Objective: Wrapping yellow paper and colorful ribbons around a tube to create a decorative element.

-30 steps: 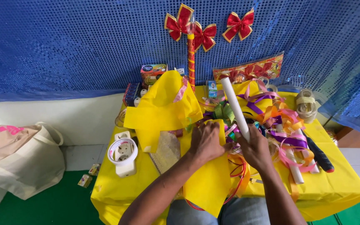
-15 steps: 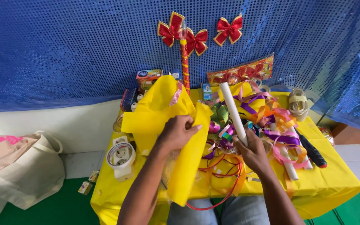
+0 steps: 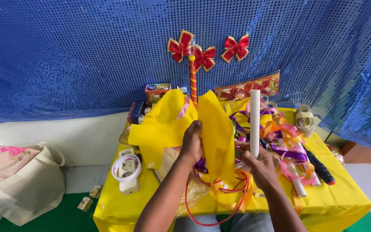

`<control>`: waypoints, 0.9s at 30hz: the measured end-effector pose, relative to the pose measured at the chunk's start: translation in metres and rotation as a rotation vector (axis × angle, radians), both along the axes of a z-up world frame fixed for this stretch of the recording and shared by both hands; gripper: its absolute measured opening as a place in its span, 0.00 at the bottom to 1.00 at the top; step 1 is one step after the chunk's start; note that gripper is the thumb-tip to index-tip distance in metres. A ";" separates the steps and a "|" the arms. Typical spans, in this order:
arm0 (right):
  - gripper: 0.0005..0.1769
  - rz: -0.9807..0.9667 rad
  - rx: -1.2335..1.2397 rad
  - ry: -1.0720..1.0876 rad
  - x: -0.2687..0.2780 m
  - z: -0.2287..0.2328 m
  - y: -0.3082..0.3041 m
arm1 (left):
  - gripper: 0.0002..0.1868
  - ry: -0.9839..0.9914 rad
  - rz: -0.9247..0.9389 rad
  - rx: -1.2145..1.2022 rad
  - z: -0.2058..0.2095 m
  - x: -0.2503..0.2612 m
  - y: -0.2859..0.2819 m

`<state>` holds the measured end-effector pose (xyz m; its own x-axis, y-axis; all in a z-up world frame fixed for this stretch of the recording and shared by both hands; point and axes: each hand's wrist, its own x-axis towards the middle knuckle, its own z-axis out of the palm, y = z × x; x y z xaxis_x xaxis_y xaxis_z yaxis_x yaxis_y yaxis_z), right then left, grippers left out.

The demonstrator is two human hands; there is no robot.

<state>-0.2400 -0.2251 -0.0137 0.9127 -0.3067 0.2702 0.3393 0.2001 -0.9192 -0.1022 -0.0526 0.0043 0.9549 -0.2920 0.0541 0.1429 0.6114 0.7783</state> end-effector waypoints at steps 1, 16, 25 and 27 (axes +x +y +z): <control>0.21 -0.003 0.000 0.006 0.007 -0.013 -0.006 | 0.09 0.006 -0.003 0.000 -0.005 -0.002 -0.004; 0.15 -0.301 -0.147 0.019 0.016 0.004 0.010 | 0.63 -0.456 0.233 0.681 0.066 -0.058 0.021; 0.15 -0.261 0.001 0.004 0.013 -0.004 -0.010 | 0.32 -0.661 0.382 0.708 -0.004 0.007 0.018; 0.14 -0.271 -0.006 0.044 0.020 -0.018 -0.019 | 0.18 -0.222 0.148 0.253 -0.032 0.029 0.022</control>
